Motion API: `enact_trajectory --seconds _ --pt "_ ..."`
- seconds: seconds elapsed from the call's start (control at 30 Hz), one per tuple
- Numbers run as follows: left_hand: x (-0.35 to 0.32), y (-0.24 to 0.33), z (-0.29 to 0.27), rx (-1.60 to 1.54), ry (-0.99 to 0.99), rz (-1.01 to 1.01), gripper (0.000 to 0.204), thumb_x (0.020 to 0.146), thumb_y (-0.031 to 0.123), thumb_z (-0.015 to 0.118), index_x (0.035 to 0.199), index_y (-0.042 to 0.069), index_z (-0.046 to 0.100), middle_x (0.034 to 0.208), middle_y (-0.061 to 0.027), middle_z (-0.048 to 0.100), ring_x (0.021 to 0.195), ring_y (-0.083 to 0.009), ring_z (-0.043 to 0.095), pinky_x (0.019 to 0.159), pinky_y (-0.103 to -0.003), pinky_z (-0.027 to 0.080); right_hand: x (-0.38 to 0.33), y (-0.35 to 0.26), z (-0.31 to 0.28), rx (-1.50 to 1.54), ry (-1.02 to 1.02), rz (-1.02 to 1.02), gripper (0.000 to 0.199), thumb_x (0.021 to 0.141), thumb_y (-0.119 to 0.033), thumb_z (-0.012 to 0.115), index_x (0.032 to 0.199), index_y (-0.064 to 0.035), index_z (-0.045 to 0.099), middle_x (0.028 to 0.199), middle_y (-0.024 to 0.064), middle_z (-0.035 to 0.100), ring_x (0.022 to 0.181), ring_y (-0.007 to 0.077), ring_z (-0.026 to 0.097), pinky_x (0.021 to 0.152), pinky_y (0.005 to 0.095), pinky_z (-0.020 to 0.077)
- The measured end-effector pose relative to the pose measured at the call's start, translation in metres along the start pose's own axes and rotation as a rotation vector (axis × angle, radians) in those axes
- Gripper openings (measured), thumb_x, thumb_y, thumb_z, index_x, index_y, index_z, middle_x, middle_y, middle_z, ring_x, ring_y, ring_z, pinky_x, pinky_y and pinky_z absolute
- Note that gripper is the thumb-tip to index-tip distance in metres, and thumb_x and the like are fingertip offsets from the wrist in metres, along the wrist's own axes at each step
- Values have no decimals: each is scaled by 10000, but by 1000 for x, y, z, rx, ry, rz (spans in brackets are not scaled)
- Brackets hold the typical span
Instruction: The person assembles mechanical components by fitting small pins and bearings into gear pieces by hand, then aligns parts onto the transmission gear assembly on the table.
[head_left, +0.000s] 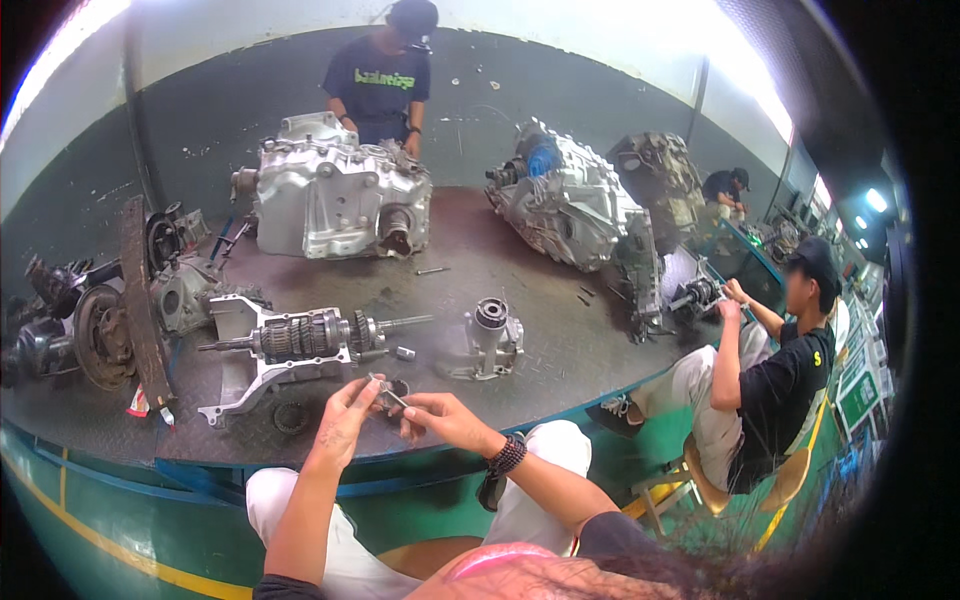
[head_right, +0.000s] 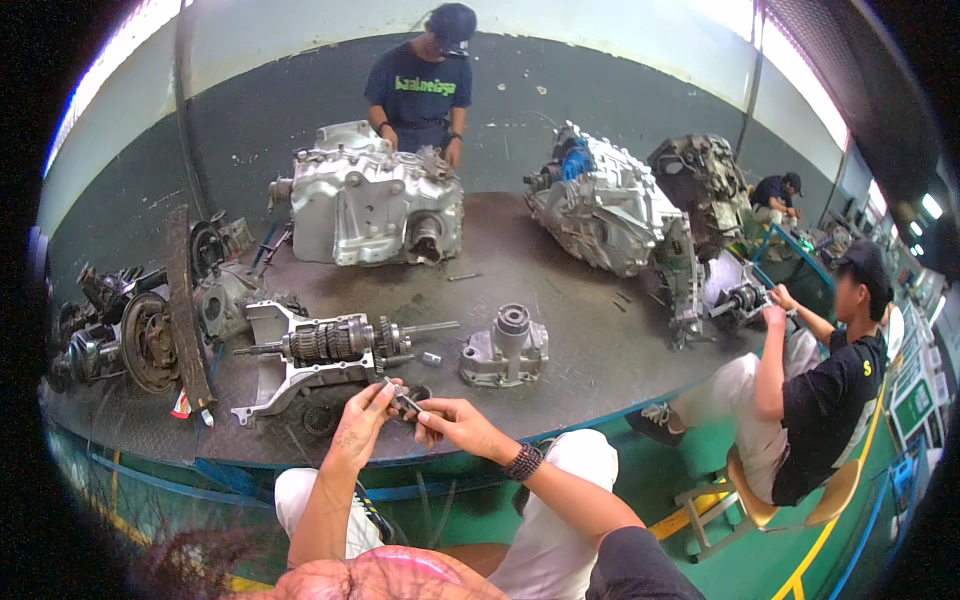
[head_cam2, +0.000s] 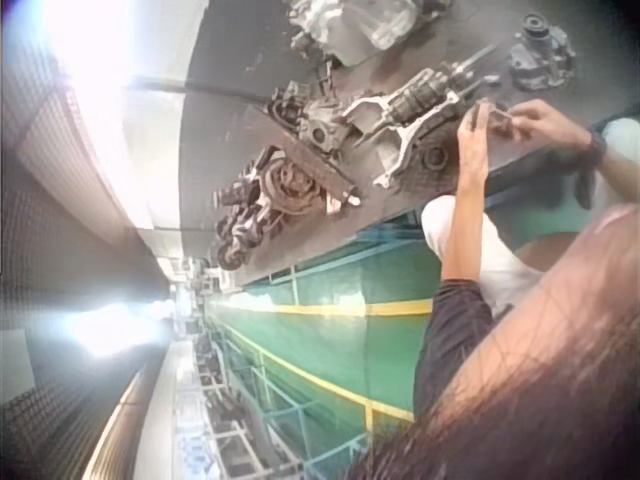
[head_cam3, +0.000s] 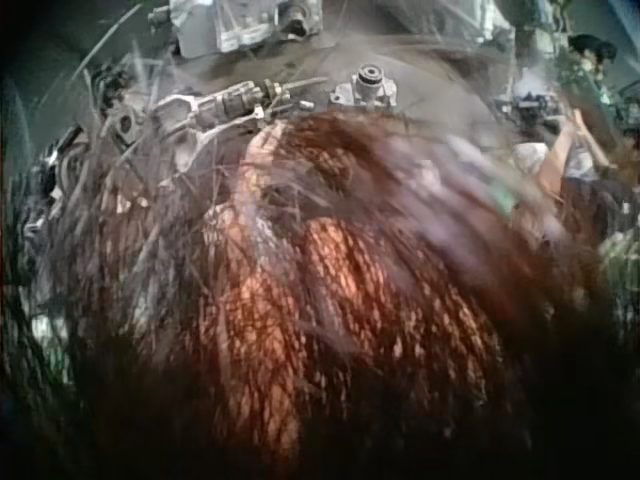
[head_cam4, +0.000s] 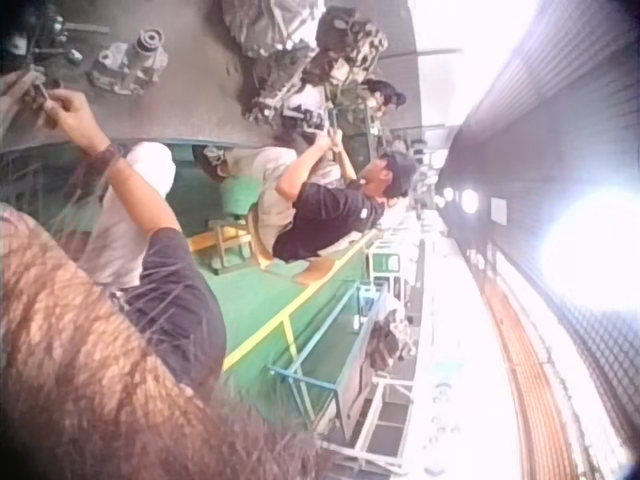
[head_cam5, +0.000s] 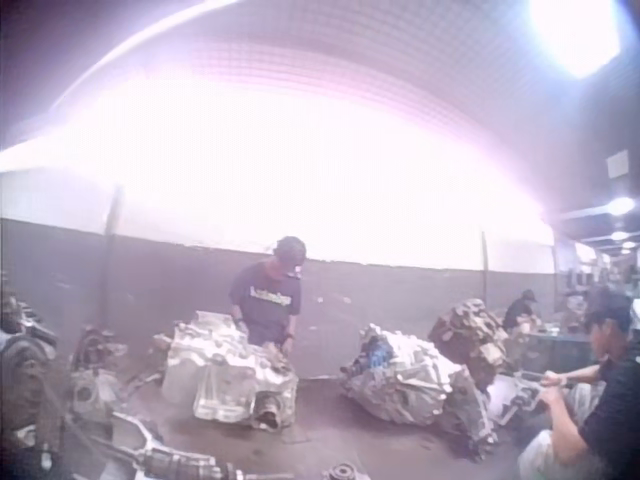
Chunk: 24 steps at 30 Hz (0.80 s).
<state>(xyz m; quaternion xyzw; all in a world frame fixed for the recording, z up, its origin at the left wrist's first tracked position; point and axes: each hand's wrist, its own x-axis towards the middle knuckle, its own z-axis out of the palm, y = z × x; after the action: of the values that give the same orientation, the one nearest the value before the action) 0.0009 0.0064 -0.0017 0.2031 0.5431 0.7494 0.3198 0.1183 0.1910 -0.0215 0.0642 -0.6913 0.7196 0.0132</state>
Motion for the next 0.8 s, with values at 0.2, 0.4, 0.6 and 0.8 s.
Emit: enact_trajectory --seconds 0.2,0.4,0.6,0.8 --pt "-5 9 0 -187 -123 40 349 1052 150 612 1365 -2 590 1240 -113 666 1071 -166 636 1000 -320 516 6 0 -4 -59 -4 -68 316 1099 -242 539 1258 4 657 918 20 720 751 77 635 712 236 524" --pt "-6 14 2 -144 -72 88 380 1059 107 576 1431 38 542 1280 -128 639 1165 -195 629 1067 -342 509 8 8 -12 14 46 -52 331 1103 -264 528 1254 1 656 908 31 732 738 90 655 714 247 530" --pt "1 5 -8 3 44 125 217 1014 113 666 1211 26 637 1149 -48 648 1033 -147 648 963 -302 550 10 10 -18 77 253 -35 332 1094 -279 546 1215 6 666 858 31 724 739 108 667 705 277 555" --pt "-1 -4 -6 74 26 63 356 965 144 731 1267 -14 627 1224 -102 654 1111 -172 645 992 -325 546 4 1 -26 -12 236 -81 334 1092 -279 548 1246 -10 672 925 37 725 808 116 675 726 268 556"
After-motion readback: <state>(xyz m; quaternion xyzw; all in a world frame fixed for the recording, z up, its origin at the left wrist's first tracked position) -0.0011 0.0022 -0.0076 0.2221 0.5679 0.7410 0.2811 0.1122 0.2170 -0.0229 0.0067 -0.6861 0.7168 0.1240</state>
